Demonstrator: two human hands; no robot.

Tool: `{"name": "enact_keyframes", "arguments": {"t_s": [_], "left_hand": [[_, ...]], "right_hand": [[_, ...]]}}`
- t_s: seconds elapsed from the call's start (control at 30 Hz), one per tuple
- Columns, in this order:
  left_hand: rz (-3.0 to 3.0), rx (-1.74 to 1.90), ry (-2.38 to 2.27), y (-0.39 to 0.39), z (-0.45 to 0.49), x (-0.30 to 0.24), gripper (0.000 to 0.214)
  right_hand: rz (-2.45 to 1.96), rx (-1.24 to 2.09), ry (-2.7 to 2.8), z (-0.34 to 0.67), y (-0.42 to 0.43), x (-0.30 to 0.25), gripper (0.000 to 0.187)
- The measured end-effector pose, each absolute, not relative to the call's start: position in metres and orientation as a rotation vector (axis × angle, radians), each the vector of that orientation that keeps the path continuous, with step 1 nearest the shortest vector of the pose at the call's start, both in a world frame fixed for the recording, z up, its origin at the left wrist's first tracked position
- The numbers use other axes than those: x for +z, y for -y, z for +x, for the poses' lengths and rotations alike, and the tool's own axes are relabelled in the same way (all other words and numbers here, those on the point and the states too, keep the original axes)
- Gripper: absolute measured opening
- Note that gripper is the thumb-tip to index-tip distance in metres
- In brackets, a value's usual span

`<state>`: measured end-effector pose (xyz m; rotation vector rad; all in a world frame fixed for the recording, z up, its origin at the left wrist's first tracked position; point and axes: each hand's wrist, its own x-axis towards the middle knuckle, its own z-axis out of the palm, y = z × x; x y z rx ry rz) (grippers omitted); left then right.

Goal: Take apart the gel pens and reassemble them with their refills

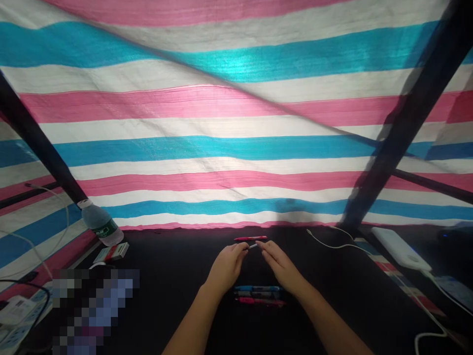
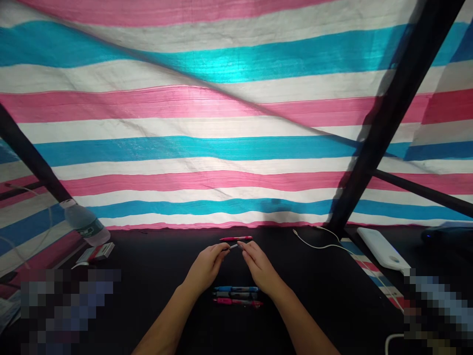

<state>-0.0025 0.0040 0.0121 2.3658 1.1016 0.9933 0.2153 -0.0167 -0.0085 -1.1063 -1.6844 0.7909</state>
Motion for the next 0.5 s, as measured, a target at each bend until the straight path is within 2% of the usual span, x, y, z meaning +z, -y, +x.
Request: {"name": "enact_keyframes", "arguments": {"t_s": [0.27, 0.5], "left_hand": [[2.506, 0.973, -1.139, -0.0071, -0.0064, 0.0127, 0.027], [2.609, 0.837, -1.023, -0.0051, -0.0031, 0.0107, 0.026]], "right_hand": [[-1.115, 0.674, 1.689, 0.2157, 0.0154, -0.0021, 0.017], [-1.040, 0.542, 1.800, 0.2144, 0.0169, -0.0044, 0.015]]}}
